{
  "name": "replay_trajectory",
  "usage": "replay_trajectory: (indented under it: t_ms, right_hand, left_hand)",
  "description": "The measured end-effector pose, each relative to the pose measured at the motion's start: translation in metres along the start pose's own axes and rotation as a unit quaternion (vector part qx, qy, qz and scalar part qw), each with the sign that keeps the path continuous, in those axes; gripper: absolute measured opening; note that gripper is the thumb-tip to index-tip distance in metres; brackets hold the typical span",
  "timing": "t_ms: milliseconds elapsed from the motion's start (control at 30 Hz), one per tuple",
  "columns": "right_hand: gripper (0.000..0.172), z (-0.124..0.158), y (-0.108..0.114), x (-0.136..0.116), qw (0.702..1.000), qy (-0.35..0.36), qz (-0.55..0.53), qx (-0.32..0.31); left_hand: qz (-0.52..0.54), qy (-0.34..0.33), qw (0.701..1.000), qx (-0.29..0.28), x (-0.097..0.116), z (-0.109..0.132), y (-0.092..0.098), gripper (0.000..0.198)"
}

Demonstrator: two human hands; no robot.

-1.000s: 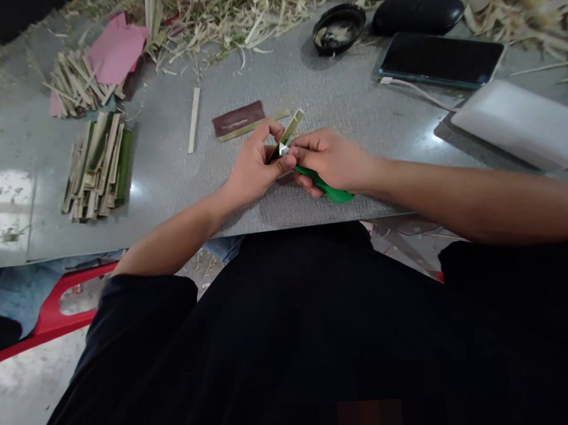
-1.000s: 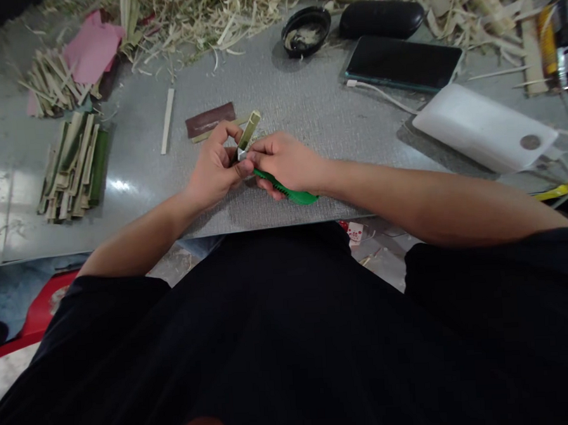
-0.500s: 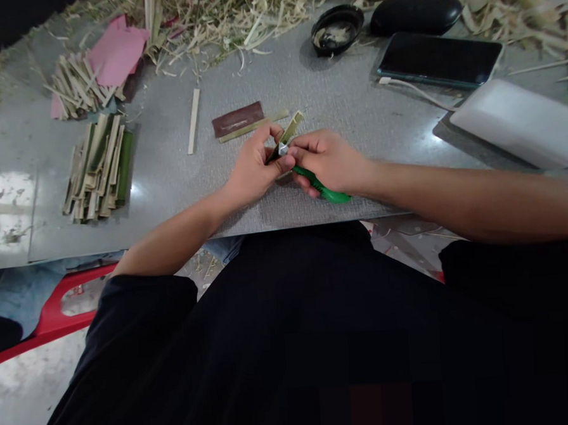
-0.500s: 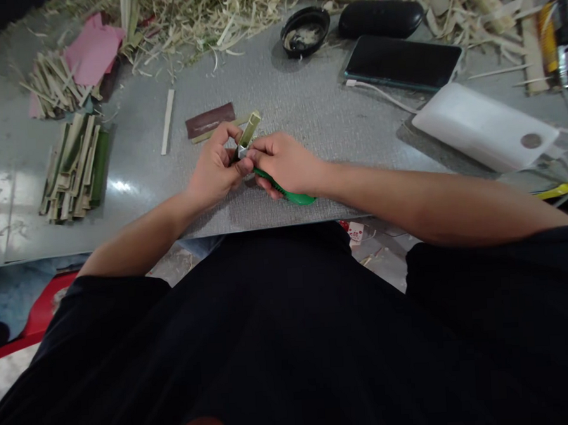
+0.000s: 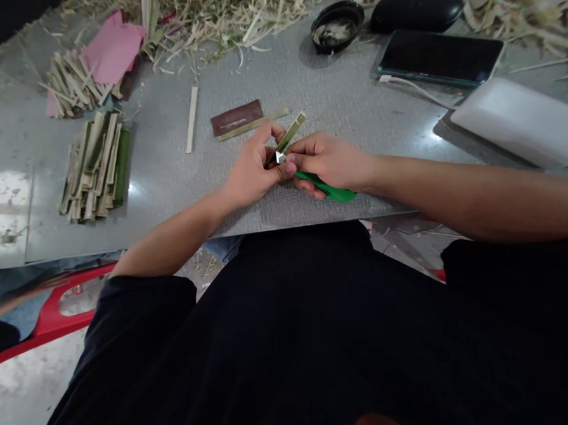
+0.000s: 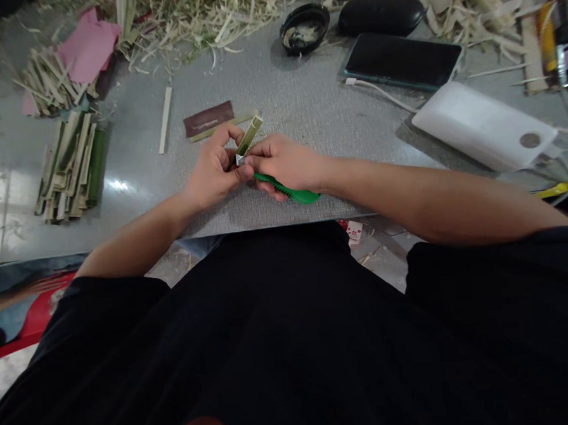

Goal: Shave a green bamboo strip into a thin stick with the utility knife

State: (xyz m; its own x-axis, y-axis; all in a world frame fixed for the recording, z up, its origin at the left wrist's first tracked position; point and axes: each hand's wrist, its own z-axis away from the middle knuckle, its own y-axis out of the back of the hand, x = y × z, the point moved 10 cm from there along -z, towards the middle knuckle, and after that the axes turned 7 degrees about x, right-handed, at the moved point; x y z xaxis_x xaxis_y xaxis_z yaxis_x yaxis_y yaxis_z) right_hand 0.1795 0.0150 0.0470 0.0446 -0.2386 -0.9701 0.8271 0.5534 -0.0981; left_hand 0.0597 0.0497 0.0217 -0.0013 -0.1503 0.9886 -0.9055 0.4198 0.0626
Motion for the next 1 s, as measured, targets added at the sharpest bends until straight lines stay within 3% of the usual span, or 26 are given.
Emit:
replay_trajectory:
  t_ms: [133, 333, 600, 733, 900, 1000]
  right_hand:
    - [0.057, 0.001, -0.001, 0.001, 1.000, -0.014, 0.005, -0.006]
    - [0.055, 0.004, 0.006, -0.003, 0.996, -0.010, -0.008, 0.090]
    - [0.055, 0.002, 0.000, 0.002, 0.999, -0.040, 0.000, 0.023]
    - [0.055, 0.002, 0.001, 0.001, 0.999, -0.021, -0.008, 0.040]
    - [0.053, 0.004, 0.006, -0.001, 0.994, -0.018, -0.016, 0.108]
    - [0.053, 0.003, 0.004, -0.003, 0.995, -0.021, -0.020, 0.097]
  left_hand:
    - [0.004, 0.003, 1.000, -0.023, 0.002, -0.002, -0.006, 0.086]
    - [0.021, 0.010, 1.000, -0.018, -0.001, -0.007, -0.004, 0.086]
    - [0.007, 0.039, 0.999, -0.005, -0.005, -0.002, 0.002, 0.091]
    - [0.013, 0.037, 0.999, 0.008, -0.010, -0.004, 0.001, 0.088]
    - [0.015, 0.020, 0.999, 0.028, -0.006, -0.008, 0.002, 0.084]
    - [0.011, 0.037, 0.999, 0.017, -0.001, -0.005, 0.001, 0.086]
